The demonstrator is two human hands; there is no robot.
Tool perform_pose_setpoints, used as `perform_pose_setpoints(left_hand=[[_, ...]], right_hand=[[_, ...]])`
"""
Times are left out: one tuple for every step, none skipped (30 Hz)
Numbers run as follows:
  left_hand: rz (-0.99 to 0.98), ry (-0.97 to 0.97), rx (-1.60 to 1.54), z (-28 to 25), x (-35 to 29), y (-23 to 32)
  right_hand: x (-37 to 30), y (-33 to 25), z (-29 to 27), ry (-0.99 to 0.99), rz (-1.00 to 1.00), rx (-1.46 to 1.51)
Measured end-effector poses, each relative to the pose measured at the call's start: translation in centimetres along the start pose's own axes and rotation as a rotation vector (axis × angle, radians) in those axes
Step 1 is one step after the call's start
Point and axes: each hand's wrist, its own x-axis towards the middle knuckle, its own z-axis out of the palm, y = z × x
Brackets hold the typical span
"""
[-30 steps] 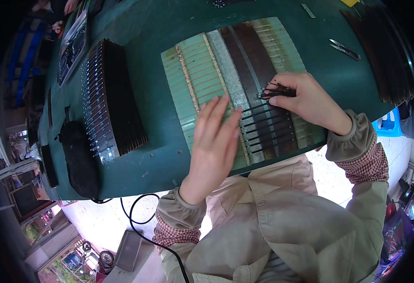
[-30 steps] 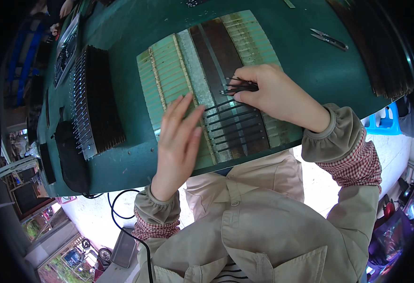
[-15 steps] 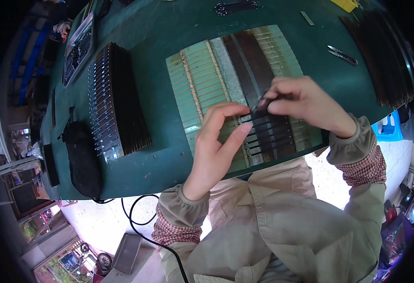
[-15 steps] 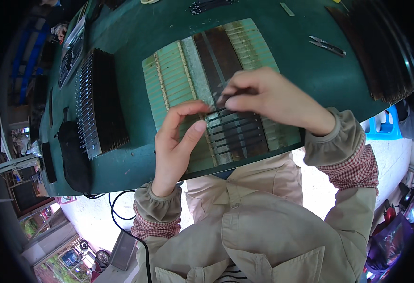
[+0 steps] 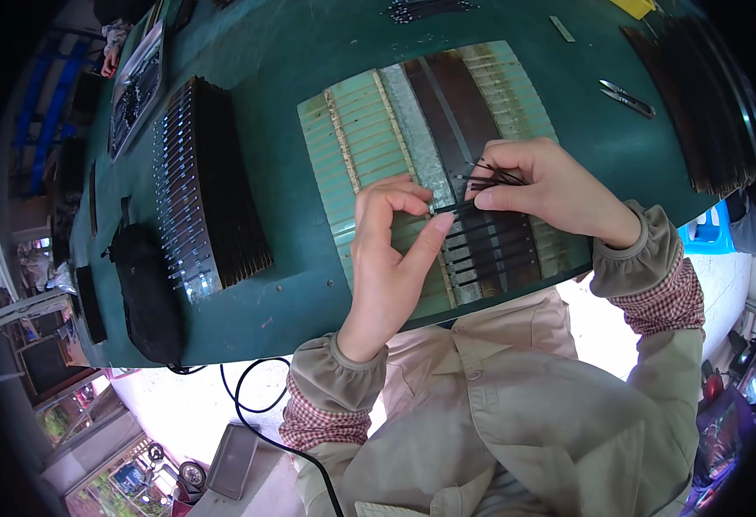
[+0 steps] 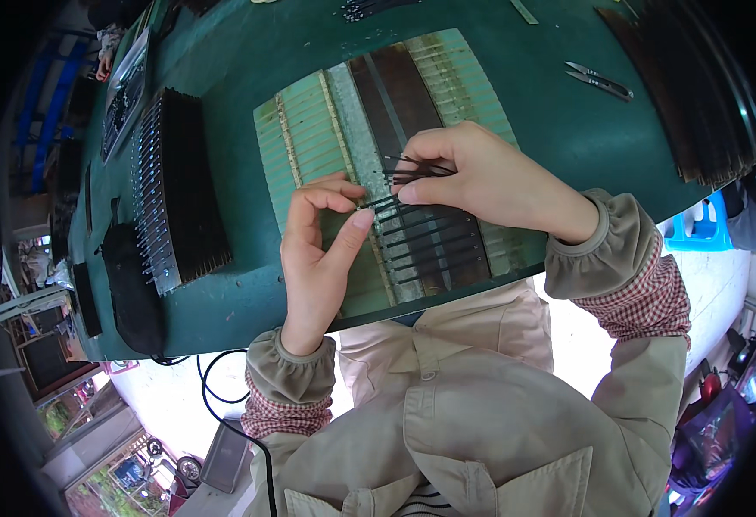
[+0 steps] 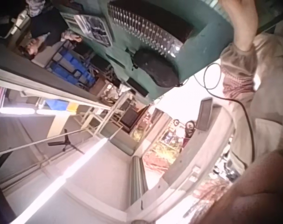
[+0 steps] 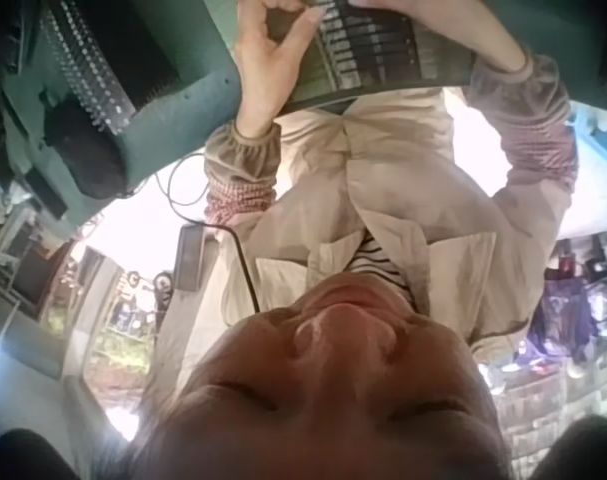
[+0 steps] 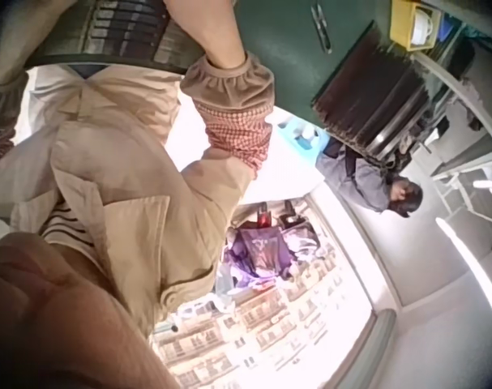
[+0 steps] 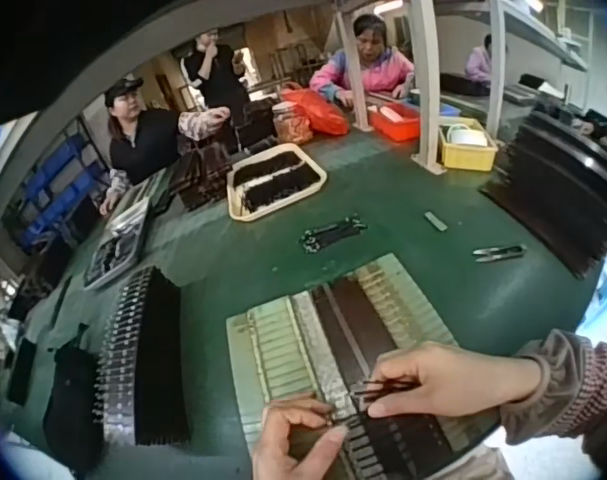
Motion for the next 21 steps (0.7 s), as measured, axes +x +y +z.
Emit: perform_pose_setpoints(left_hand=[[-0.019, 0.025, -0.018, 0.1, 0.0, 0.0], [-0.038, 0.050, -0.037, 0.2, 0.0, 0.1], [-0.057, 0.075, -0.055, 0.2, 0.0, 0.1], [-0.057, 0.077, -0.055, 0.2, 0.0, 0.0], [-0.002, 0.023, 0.002, 0.0, 0.1, -0.2], [0.053, -0.032, 0.058, -0.1, 0.1, -0.4], [0.108, -0.088, 0.115, -0.2, 0.1, -0.5], [0.107, -0.087, 0.115, -0.4, 0.0, -0.7], [0.100, -0.088, 0.085, -0.5, 0.0, -0.8], [0.095, -0.091, 0.052, -0.6, 0.0, -1.0], [0.090, -0.093, 0.020, -0.7, 0.1, -1.1], [0.091, -0.093, 0.020, -0.9, 0.1, -1.1], [0.107, -0.073, 0.111, -1.2, 0.0, -0.9], [0.123, -0.053, 0.201, -1.5, -0.1, -0.7], [0.139, -0.034, 0.292, -1.7, -0.2, -0.4], [0.138, -0.036, 0.293, -1.7, -0.4, -0.2], [0.160, -0.019, 0.357, -1.7, -0.5, -0.1], [0.182, -0.003, 0.420, -1.7, -0.7, 0.1], [0.204, 0.014, 0.482, -1.6, -0.8, 0.1], [0.203, 0.014, 0.484, -1.5, -0.8, 0.1], [0.201, 0.001, 0.483, -1.4, -0.8, 0.0]], right_hand=[[0.0, 0.1, 0.0, -0.003, 0.000, 0.000], [0.0, 0.2, 0.0, 0.003, 0.020, 0.074], [0.0, 0.4, -0.1, 0.009, 0.040, 0.148], [0.0, 0.5, -0.1, 0.015, 0.060, 0.223], [0.0, 0.5, 0.0, 0.013, 0.062, 0.223], [0.0, 0.5, 0.0, 0.013, 0.061, 0.213], [0.0, 0.4, 0.1, 0.014, 0.061, 0.203], [0.0, 0.4, 0.2, 0.014, 0.060, 0.194], [0.0, 0.6, 0.2, 0.012, 0.060, 0.195], [0.0, 0.9, 0.2, 0.049, 0.032, 0.186], [0.0, 1.3, 0.1, 0.086, 0.002, 0.177], [0.0, 1.5, -0.1, 0.123, -0.027, 0.169], [0.1, 1.7, -0.2, 0.123, -0.028, 0.170], [0.1, 1.9, -0.5, 0.142, -0.014, 0.156], [0.1, 2.0, -0.6, 0.162, 0.001, 0.143], [0.2, 2.1, -0.7, 0.182, 0.016, 0.130], [0.2, 2.2, -0.6, 0.184, 0.017, 0.132], [0.4, 2.3, -0.4, 0.177, 0.014, 0.092], [0.5, 2.3, -0.2, 0.171, 0.011, 0.052], [0.7, 2.3, -0.1, 0.162, 0.006, 0.011], [0.7, 2.2, 0.0, 0.160, 0.006, 0.012]])
